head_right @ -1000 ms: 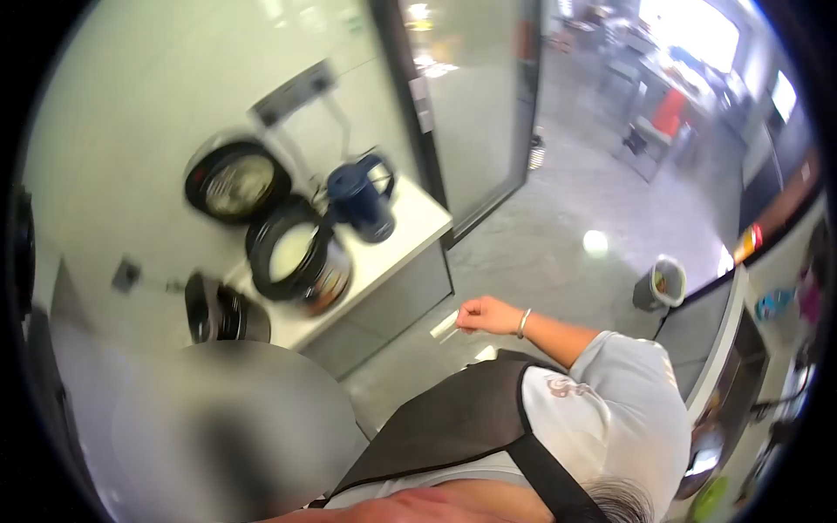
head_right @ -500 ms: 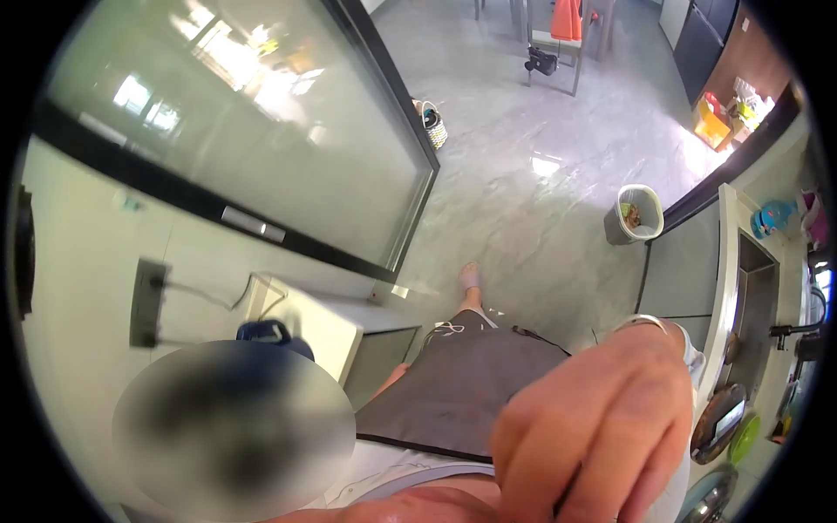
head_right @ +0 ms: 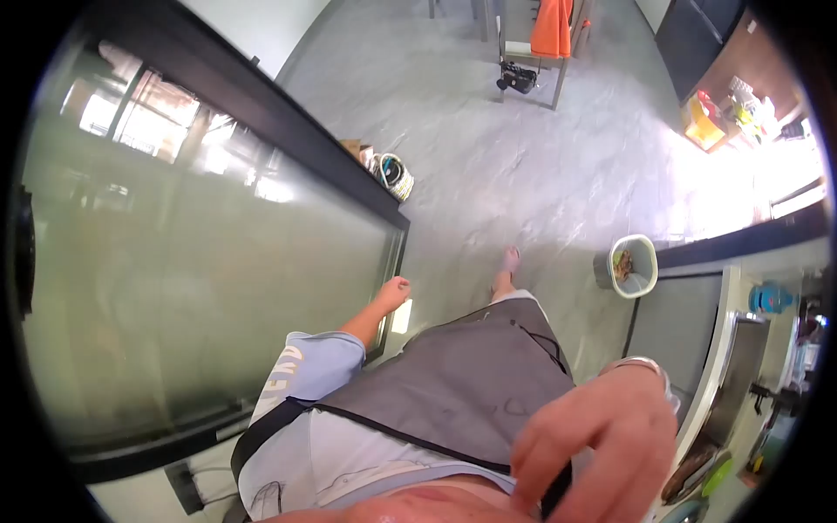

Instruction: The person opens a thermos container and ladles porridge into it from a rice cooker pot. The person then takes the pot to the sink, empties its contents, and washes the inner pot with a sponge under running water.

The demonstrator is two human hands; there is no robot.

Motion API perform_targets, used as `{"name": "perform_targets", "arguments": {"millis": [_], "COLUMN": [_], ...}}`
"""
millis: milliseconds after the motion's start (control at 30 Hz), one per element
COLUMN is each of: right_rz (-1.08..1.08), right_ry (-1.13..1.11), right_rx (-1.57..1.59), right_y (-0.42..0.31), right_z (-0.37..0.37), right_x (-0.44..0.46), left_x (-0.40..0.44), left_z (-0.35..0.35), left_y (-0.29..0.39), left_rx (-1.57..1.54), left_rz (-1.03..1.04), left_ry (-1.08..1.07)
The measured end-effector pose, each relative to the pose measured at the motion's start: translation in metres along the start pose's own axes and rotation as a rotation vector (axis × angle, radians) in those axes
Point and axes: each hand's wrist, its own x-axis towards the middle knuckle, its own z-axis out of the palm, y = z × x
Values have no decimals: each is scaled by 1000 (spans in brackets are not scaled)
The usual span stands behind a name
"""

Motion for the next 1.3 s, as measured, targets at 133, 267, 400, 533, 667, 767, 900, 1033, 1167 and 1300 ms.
{"name": "perform_targets", "arguments": {"millis": [133,267,400,533,667,767,900,1033,1167,1300], "right_rz": [69,-187,-97,250,745,909,1033,1129,1099,1018], "right_ry": [-160,104,211,393,611,493,470,468,556,718], "right_rx": [-85,-197,-285,-424,-727,-730,-799,-810,-720,-588], "right_y": [20,32,63,111,155,194,248,301,352,399], "right_z": [-135,-255,-365,-437,-484,-542,-585,-608,-634,-638], "right_x": [7,32,60,80,93,93,79,71,45,-2], "left_x": [121,208,294,396,507,553,621,681,714,730], "left_z": [-13,-20,-43,-110,-172,-204,-202,-185,-180,-175], "left_y": [32,68,93,78,33,15,-54,-128,-137,-125], "left_rx": [107,72,151,124,101,54,164,463,249,-382], "left_rz": [22,-86,-188,-260,-290,-358,-272,-47,-230,-451], "left_ry": [40,46,37,220,497,568,449,372,41,-48]}}
